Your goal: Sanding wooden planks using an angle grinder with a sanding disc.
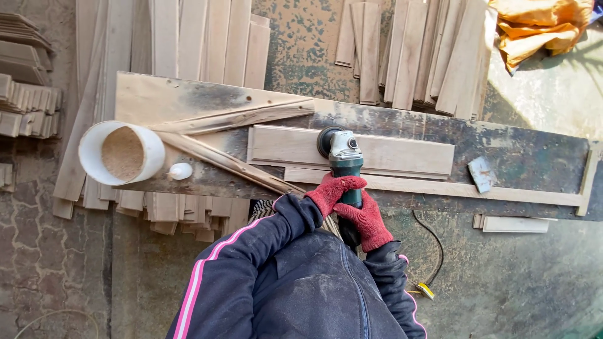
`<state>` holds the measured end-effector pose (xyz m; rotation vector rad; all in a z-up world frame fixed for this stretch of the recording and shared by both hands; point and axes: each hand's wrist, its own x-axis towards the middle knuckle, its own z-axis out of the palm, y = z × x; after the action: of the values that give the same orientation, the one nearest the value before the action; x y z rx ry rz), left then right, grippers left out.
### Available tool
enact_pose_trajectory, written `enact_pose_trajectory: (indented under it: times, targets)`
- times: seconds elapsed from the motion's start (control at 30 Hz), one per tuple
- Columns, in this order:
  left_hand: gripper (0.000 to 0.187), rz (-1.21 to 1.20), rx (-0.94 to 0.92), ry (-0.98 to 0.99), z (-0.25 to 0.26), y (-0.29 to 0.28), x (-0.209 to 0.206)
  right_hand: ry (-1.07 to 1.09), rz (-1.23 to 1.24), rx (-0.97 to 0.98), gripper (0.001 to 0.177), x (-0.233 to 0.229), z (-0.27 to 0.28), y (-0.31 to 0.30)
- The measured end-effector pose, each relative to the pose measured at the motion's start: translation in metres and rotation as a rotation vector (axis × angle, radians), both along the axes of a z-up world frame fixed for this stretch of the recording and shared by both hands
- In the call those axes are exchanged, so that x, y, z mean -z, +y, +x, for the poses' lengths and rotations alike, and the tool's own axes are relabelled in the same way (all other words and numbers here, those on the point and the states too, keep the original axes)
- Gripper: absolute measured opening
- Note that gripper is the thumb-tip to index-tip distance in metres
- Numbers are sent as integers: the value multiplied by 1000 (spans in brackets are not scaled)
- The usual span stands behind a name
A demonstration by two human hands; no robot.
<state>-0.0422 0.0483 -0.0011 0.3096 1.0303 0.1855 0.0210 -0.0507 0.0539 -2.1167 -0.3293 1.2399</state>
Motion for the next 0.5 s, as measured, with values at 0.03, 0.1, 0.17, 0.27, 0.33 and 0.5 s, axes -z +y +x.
enact_pose_trajectory:
  times: [0.03, 0.1, 0.17, 0.27, 0.33, 0.5]
  targets:
    - [69, 0, 6, 0, 7, -3, -1, 0, 0, 6, 59, 2, 7, -6]
    - [65, -9, 2, -30, 20, -10, -3, -6, 17, 49, 60, 6, 19, -19]
    - [64, 1, 30, -39, 37, -18, 0, -9, 27, 97, 57, 7, 28, -28]
    - [64, 17, 79, -59, 57, -32, 5, -17, 35, 172, 53, 14, 40, -46]
    - [65, 22, 104, -68, 64, -35, 2, -20, 31, 204, 52, 16, 43, -53]
    - [66, 5, 93, -67, 57, -36, -6, -41, 23, 197, 53, 8, 37, -52]
